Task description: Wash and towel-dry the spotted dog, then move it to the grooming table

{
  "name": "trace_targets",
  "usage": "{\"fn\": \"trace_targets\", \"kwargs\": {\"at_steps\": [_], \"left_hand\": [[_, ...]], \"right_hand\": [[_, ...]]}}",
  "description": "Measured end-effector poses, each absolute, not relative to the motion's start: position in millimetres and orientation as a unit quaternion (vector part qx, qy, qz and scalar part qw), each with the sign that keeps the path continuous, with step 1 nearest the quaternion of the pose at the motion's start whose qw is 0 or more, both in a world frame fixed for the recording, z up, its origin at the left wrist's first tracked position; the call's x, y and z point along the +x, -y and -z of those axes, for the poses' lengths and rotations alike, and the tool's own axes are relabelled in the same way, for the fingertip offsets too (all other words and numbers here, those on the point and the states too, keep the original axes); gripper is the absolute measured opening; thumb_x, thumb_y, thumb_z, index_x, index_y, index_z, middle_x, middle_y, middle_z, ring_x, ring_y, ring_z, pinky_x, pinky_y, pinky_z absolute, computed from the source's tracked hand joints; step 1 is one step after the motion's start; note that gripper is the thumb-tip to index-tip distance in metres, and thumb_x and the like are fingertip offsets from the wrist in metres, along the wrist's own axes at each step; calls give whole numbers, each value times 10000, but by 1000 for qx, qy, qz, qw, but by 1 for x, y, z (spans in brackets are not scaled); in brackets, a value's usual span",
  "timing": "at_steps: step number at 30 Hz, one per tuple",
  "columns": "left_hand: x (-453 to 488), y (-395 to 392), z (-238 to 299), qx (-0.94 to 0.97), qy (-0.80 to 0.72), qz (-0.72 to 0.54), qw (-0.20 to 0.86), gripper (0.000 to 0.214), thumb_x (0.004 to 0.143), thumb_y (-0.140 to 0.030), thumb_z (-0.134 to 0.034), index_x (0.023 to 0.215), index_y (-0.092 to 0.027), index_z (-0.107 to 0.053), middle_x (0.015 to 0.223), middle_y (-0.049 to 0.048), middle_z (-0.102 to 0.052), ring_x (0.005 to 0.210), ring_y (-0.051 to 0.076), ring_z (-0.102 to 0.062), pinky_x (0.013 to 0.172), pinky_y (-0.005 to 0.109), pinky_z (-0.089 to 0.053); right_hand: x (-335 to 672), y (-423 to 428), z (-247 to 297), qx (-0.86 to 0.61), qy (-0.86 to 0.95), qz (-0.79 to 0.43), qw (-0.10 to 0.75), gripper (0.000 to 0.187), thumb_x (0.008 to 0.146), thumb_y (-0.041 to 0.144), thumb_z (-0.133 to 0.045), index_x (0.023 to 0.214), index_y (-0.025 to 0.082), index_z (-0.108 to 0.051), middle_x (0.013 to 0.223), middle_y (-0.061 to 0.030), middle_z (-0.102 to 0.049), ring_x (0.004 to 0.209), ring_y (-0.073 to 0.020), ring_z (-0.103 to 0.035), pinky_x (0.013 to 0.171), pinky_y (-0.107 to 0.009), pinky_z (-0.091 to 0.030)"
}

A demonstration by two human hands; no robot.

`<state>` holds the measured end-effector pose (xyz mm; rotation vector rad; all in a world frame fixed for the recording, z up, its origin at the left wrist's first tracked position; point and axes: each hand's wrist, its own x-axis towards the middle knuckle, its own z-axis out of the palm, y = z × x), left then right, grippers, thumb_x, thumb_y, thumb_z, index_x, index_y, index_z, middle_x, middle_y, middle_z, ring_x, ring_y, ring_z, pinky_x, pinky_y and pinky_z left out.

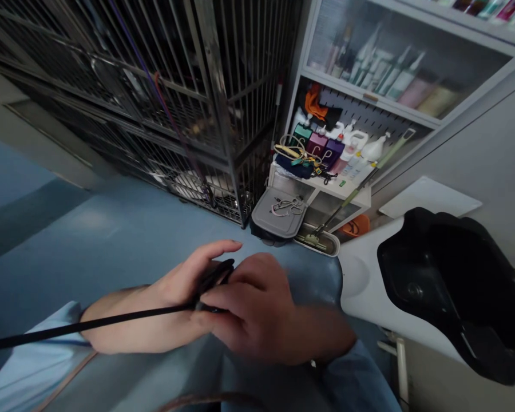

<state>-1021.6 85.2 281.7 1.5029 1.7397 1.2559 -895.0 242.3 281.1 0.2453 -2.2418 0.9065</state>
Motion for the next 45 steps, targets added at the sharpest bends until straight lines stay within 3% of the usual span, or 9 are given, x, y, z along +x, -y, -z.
{"fn": "trace_targets", "kwargs": {"at_steps": [3, 8, 13, 20, 26, 30, 34, 41, 45], "left_hand": [[-1023, -87, -280, 548, -631, -474, 276, 777, 920, -224, -672, 1590, -245, -279, 997, -9, -688, 815, 147, -690, 738, 245, -555], [-1027, -90, -275, 516, -582, -540, 323, 924, 839, -430, -879, 1563, -269, -329, 1002, -11, -683, 826, 157, -677, 745, 262, -564], [-1030, -92, -271, 498, -544, -574, 355, 883, 765, -547, -937, 1453, -254, -466, 953, -17, -679, 767, 145, -648, 697, 256, -545], [-1030, -97, -278, 520, -564, -538, 349, 501, 883, -391, -849, 1252, -200, -570, 914, -7, -703, 754, 133, -649, 682, 235, -535], [-1028, -98, -282, 571, -549, -542, 283, 538, 980, -292, -739, 1423, -210, -446, 985, 25, -734, 797, 139, -696, 713, 242, -559], [-1028, -97, -281, 579, -550, -548, 250, 506, 990, -323, -753, 1372, -198, -447, 936, 17, -716, 757, 128, -686, 676, 223, -540], [-1024, -99, -277, 582, -525, -562, 263, 398, 1004, -316, -710, 1288, -188, -461, 840, -11, -687, 658, 100, -633, 592, 200, -492], [-1020, -102, -271, 604, -543, -544, 211, 298, 998, -189, -654, 1257, -186, -507, 804, -24, -694, 592, 71, -579, 525, 163, -428], [-1021, -105, -268, 593, -535, -569, 195, 361, 950, -379, -799, 1150, -196, -561, 700, -56, -655, 522, 76, -557, 487, 169, -419]], "right_hand": [[-892, -242, -282, 70, 886, -322, 326, 88, 923, 260, -750, 981, 298, -697, 850, -6, -647, 779, -187, -674, 704, -336, -589], [-890, -250, -274, 62, 844, -439, 302, 301, 890, 218, -750, 1160, 320, -665, 993, -30, -710, 869, -219, -713, 769, -357, -629], [-889, -257, -257, 51, 794, -565, 221, 230, 914, 184, -715, 1106, 303, -667, 995, -22, -756, 861, -198, -743, 775, -334, -638], [-891, -276, -270, 60, 737, -664, 110, 14, 944, 253, -721, 954, 243, -722, 929, -18, -702, 828, -146, -702, 724, -264, -585], [-895, -273, -279, 52, 691, -703, 162, 169, 934, 338, -760, 811, 244, -693, 886, -4, -665, 779, -145, -649, 711, -283, -560], [-898, -267, -267, 35, 644, -754, 126, 209, 878, 367, -814, 846, 243, -649, 920, -9, -682, 800, -153, -675, 689, -275, -567], [-894, -272, -270, 56, 713, -696, 64, 84, 872, 195, -724, 874, 227, -646, 927, -8, -701, 780, -141, -685, 669, -253, -553], [-886, -284, -305, 141, 881, -428, 147, 337, 712, -21, -555, 896, 255, -614, 777, 40, -629, 656, -118, -597, 581, -222, -455], [-887, -279, -293, 77, 820, -547, 148, 211, 831, 109, -650, 847, 270, -514, 815, 25, -651, 693, -151, -634, 618, -257, -526]]}}
